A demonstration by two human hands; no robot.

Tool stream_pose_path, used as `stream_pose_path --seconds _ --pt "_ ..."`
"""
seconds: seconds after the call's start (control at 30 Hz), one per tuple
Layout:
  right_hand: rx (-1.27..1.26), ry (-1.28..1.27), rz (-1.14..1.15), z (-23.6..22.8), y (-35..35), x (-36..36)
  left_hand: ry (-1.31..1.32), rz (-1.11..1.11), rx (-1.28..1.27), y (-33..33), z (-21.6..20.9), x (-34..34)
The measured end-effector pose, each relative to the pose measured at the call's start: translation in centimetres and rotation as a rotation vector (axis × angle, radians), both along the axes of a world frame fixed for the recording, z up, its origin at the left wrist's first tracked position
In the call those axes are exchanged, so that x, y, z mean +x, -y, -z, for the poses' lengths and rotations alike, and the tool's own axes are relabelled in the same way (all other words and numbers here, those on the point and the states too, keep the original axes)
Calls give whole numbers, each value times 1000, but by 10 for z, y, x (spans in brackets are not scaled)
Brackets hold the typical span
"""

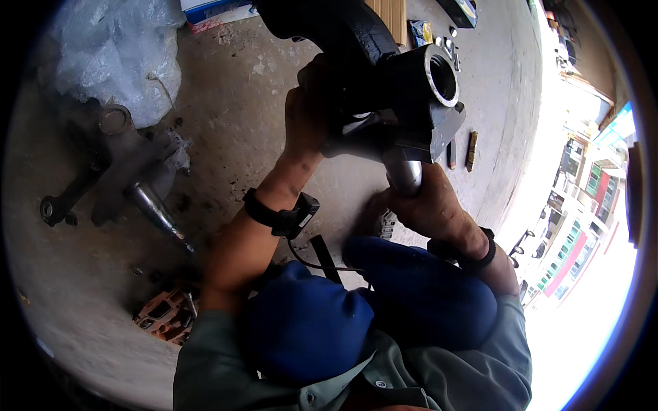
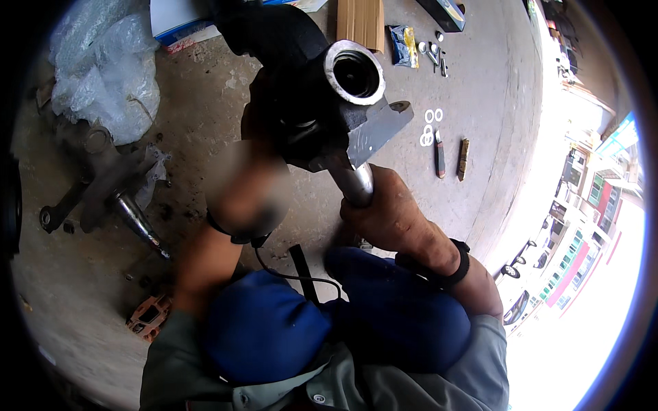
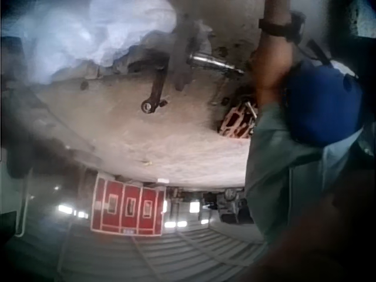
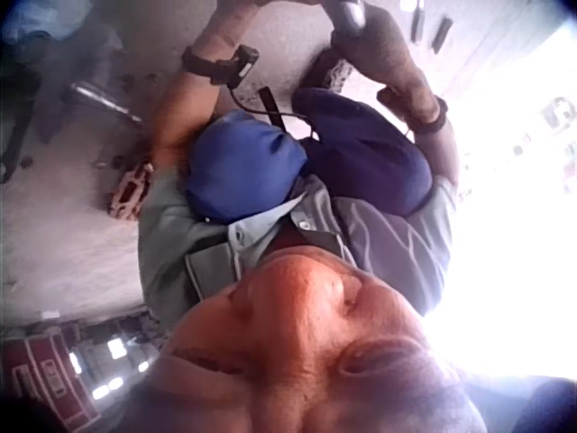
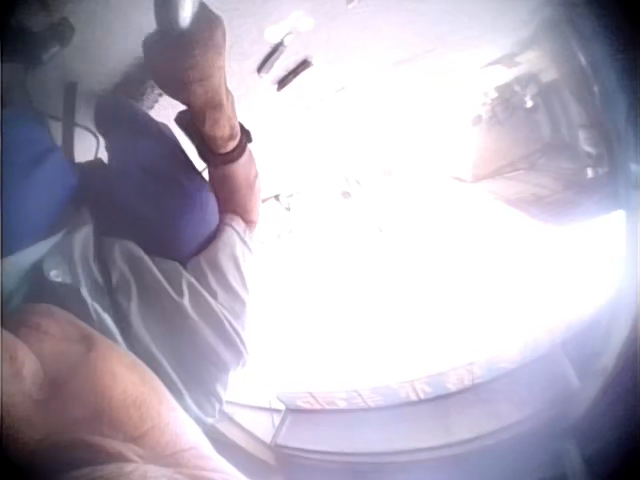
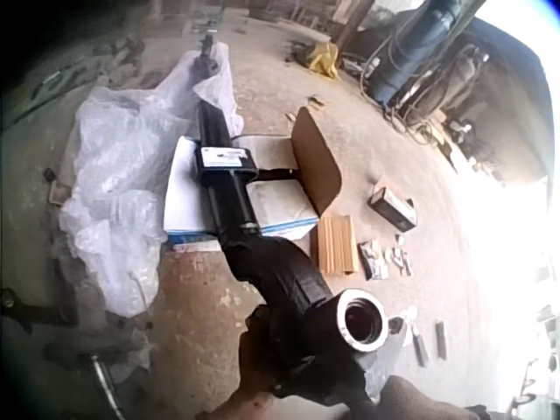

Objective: The person fits a black metal arm onto a steering knuckle assembly by hand while sitting on the ground, handling metal washers and the heavy iron components.

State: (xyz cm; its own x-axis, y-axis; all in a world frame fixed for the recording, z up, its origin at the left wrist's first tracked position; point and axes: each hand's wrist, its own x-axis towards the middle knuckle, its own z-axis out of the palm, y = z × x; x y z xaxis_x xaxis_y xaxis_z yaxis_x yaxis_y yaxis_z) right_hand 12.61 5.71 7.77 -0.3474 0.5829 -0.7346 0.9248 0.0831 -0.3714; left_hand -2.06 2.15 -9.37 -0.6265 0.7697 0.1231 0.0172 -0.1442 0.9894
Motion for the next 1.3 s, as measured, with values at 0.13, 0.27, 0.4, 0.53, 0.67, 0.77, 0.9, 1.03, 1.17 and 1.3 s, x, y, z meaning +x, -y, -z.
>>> stream_pose_path --seconds 0.13,0.27,0.4,0.53,0.67,0.77,0.9,1.03,1.17,1.3 --pt "53 -68 -279 -1 -41 5 -32 -48 30 -3 33 15" --pt "-131 -64 22 2 -12 9 113 274 -99 5 24 4" --pt "-226 -50 213 6 32 -10 530 396 -85 -9 25 -23" --pt "-297 73 316 -7 13 -17 953 94 110 -26 26 15" --pt "81 51 -129 0 -25 2 645 -34 92 -24 29 25" --pt "51 -23 -280 9 -56 12 358 -124 53 -14 39 22" --pt "-18 25 -139 9 -33 11 730 113 69 -8 12 1" --pt "-375 -80 538 -2 41 -25 333 559 -178 -17 7 -29" --pt "-312 64 264 -1 2 -8 34 234 -28 -10 27 -6" --pt "-1 -70 -356 15 -68 13 25 -166 15 -16 30 19"
